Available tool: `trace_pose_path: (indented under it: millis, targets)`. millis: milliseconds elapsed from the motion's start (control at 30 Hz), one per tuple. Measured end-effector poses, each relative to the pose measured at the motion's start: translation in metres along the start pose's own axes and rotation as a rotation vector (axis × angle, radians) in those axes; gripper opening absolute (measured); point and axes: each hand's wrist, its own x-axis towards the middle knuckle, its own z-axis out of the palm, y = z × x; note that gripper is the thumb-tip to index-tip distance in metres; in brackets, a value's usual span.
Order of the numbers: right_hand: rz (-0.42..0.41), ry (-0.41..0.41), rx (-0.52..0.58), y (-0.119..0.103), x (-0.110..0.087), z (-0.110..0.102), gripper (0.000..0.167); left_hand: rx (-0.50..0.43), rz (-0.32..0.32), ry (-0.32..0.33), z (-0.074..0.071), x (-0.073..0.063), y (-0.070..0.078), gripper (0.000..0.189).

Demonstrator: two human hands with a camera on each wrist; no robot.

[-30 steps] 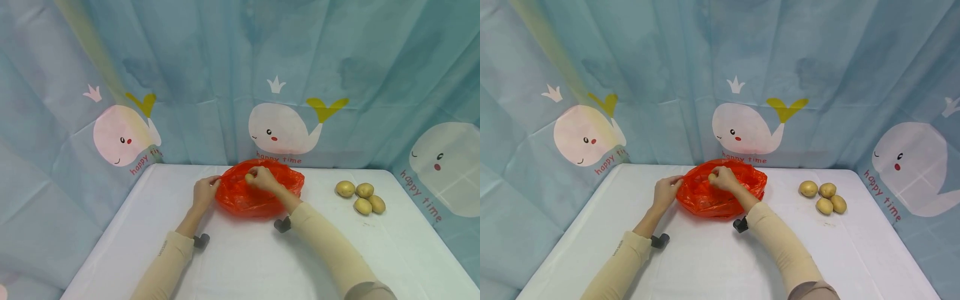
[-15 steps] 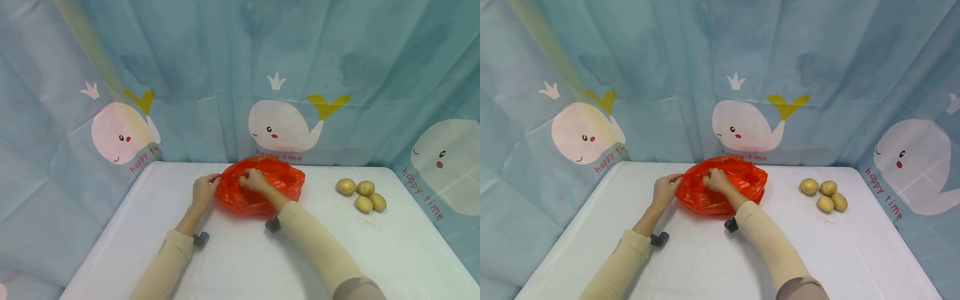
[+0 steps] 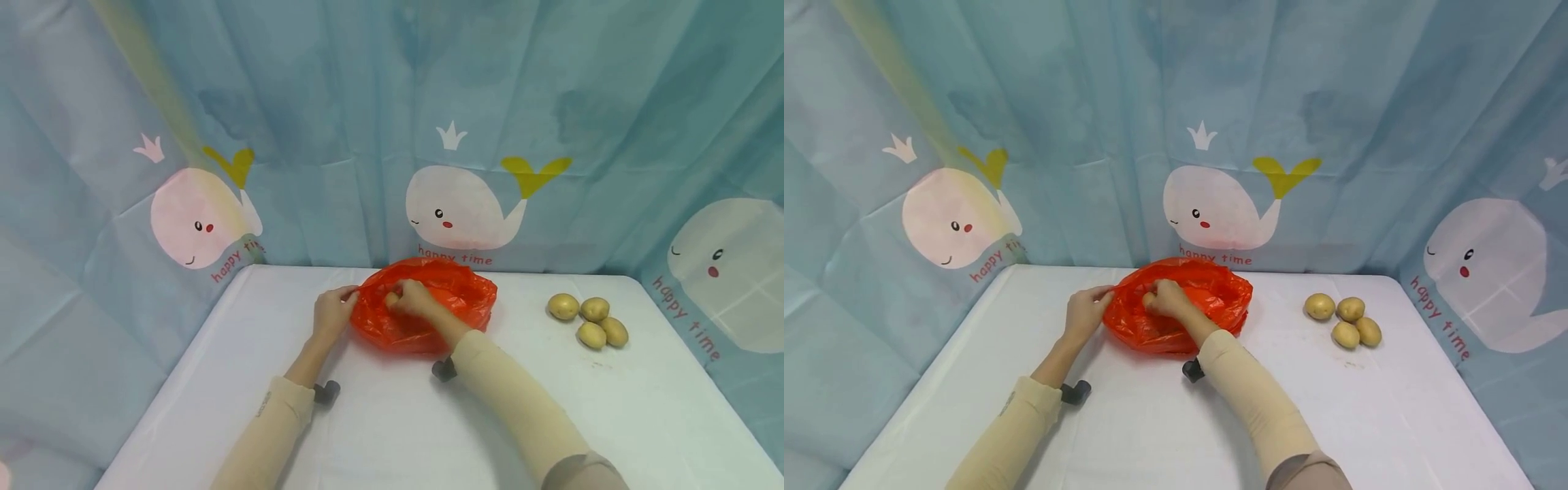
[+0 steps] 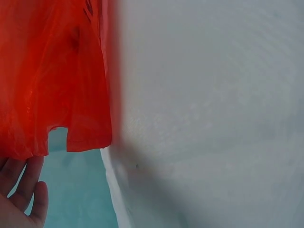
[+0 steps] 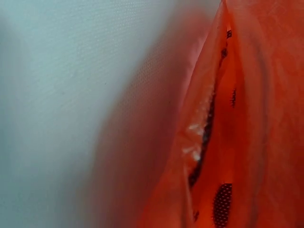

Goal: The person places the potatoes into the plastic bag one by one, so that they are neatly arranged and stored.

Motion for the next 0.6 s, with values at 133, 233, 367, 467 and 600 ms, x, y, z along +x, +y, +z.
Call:
trace_pose_path:
  millis: [133,233,367,467,600]
  targets:
    - [-0.004,-0.009,-0.019,-0.003,-0.003,0.0,0.049,0.004,-0.002,-0.013,-0.001,0.0,0.001,0.028]
    - [-0.023,-0.004,-0.047,-0.003,-0.002,-0.003,0.049,0.008,0.005,-0.009,-0.002,0.0,0.002,0.028]
    - [-0.048,0.007,-0.084,-0.003,-0.001,-0.009,0.048,0.009,0.008,-0.005,-0.003,0.001,0.002,0.027]
    - [-0.05,0.015,-0.101,-0.002,-0.003,-0.014,0.049,0.012,0.015,-0.001,-0.003,0.001,0.002,0.027]
    - [-0.06,0.032,-0.141,0.0,-0.007,-0.02,0.048,0.011,0.026,-0.003,-0.002,0.001,0.001,0.027]
